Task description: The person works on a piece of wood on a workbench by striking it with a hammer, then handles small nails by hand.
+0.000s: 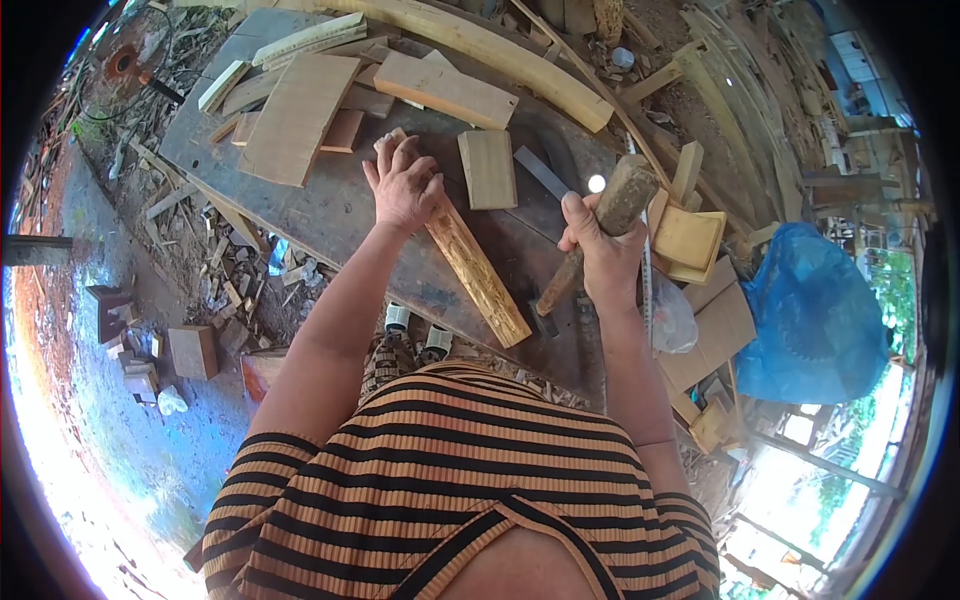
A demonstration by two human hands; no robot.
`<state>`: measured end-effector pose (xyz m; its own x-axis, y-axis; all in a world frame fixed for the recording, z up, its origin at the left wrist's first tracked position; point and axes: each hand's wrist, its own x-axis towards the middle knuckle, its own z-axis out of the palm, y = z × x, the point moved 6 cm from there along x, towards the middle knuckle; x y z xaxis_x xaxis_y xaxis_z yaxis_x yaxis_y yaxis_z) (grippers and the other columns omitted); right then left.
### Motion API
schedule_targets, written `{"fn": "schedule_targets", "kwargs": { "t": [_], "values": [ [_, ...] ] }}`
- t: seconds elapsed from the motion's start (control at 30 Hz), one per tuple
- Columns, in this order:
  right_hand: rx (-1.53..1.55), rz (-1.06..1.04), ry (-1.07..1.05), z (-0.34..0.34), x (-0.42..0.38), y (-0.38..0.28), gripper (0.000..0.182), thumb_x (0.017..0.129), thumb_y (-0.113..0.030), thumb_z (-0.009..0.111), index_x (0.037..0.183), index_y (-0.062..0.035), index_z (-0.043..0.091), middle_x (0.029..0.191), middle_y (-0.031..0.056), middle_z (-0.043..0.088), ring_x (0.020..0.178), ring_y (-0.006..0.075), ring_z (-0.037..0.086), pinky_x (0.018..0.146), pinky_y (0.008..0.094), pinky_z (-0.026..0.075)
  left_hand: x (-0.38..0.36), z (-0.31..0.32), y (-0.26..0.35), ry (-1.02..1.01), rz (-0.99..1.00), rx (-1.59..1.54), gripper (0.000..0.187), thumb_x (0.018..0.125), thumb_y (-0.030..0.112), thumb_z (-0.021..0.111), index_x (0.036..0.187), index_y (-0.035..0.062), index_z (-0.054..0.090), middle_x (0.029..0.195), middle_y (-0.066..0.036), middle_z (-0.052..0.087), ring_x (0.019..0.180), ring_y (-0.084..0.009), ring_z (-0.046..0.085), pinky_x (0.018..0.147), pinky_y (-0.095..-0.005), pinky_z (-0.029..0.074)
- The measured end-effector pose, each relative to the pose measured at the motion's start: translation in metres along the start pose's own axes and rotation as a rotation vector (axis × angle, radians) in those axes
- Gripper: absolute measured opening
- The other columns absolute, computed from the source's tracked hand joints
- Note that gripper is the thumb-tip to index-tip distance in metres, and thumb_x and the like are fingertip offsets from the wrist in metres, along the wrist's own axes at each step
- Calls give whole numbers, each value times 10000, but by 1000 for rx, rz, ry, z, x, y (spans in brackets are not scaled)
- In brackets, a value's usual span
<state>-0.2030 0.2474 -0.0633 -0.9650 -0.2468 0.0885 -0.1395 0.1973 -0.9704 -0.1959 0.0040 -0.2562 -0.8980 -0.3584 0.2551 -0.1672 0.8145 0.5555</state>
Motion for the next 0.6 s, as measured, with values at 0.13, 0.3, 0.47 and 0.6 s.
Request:
{"fn": "schedule_targets", "kwargs": {
  "t": [0.13,0.3,0.47,0.6],
  "values": [
    [13,-50,11,6,-8,-3,225,872,-188,735,767,-37,605,615,4,571,524,88,552,500,232,434,-3,0,-2,24,15,-31,274,809,377,614,1024,223,686,1446,-48,413,1447,-355,140,1079,-712,76],
    [66,-131,95,4,-20,-3,219,842,-167,772,773,-48,601,640,-13,576,528,71,545,503,219,426,-3,-2,-3,27,28,-69,291,809,382,621,1043,220,686,1445,-47,418,1447,-359,139,1075,-718,70],
    [60,-129,187,-3,-30,-1,204,849,-120,753,785,-37,578,648,11,575,534,88,548,513,225,431,-5,-17,0,63,91,-167,514,854,501,586,1302,254,550,1446,-97,407,1442,-378,150,1083,-704,64],
    [-3,-140,168,-5,-36,-2,221,916,-176,668,856,-3,546,631,51,536,549,143,525,564,289,442,10,-41,-22,41,10,-541,569,905,494,533,1370,172,472,1418,-96,447,1355,-359,348,1066,-566,257]
  ]
}}
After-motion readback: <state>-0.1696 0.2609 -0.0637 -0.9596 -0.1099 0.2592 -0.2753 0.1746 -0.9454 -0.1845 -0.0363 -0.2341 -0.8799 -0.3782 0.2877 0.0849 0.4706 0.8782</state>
